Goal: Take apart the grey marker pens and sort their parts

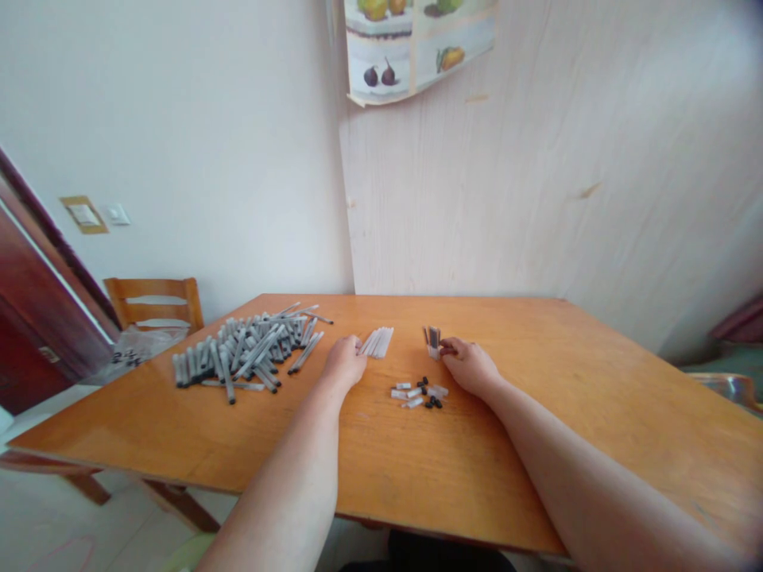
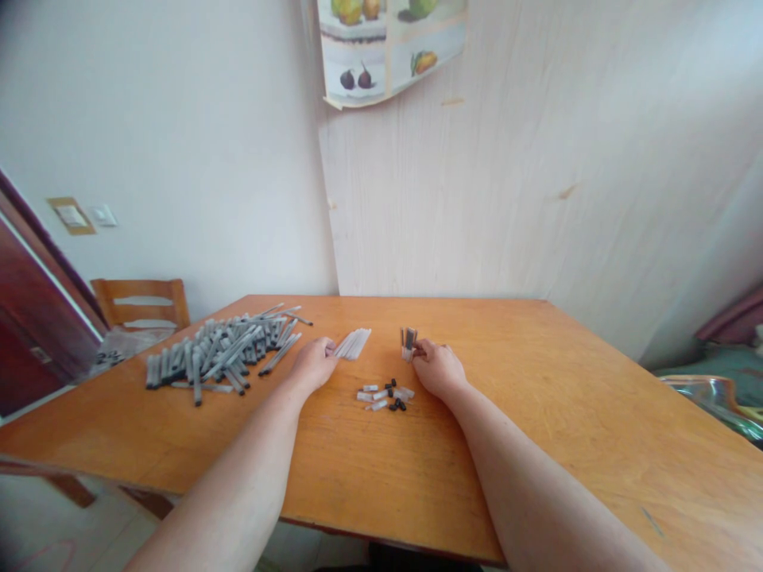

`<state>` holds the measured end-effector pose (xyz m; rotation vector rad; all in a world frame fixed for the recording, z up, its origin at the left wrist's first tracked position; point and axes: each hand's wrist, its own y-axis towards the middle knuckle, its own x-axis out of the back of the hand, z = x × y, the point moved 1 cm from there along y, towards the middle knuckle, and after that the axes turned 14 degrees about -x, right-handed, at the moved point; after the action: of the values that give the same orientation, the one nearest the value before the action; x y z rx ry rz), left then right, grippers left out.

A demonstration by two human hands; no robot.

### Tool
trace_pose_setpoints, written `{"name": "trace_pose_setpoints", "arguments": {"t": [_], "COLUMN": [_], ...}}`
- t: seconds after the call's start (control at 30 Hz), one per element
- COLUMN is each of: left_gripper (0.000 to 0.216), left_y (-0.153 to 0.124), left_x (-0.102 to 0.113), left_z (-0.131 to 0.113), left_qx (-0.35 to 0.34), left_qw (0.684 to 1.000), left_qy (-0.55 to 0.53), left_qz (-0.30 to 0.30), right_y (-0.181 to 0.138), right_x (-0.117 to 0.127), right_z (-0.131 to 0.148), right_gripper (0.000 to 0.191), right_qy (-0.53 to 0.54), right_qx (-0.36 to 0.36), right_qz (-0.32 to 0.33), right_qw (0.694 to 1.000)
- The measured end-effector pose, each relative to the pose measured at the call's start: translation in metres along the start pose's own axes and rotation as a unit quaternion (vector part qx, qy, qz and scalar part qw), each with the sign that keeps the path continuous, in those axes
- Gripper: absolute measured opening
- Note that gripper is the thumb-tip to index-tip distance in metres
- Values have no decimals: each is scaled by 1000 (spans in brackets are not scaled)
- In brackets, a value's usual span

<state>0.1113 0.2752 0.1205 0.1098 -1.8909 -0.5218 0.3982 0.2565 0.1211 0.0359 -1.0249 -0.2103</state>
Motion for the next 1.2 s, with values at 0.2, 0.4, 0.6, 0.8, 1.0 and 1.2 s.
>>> {"name": "trace_pose_setpoints", "arguments": {"t": [0.2, 0.4, 0.6, 0.8, 1.0, 1.2], "left_gripper": [24, 28, 26, 26, 24, 25], "left_y": [2, 2, 1, 0, -2, -1], "left_x": [-2, -2, 3, 5, 7, 8], "left_z": [-4, -8, -13, -16, -23, -44], "left_qx": [-8, 5, 2, -7, -29, -36], "left_qw": [1000, 999, 998, 999, 996, 991], "left_qy": [-28, -38, -37, -27, -28, -106], "left_qz": [-7, -18, -42, -42, -77, -70], "right_y": [1, 1, -7, -10, -3, 0], "right_x": [-1, -1, 4, 6, 4, 6], "right_z": [-2, -1, 8, 11, 5, 2], "right_gripper": [35, 36, 36, 36, 39, 43], "right_qy": [12, 16, -33, -50, -11, 15], "right_qx": [10, 23, 27, 30, 5, -29], "right_qz": [2, 9, 7, 5, 0, 8], "right_qw": [1000, 1000, 999, 998, 1000, 999]}}
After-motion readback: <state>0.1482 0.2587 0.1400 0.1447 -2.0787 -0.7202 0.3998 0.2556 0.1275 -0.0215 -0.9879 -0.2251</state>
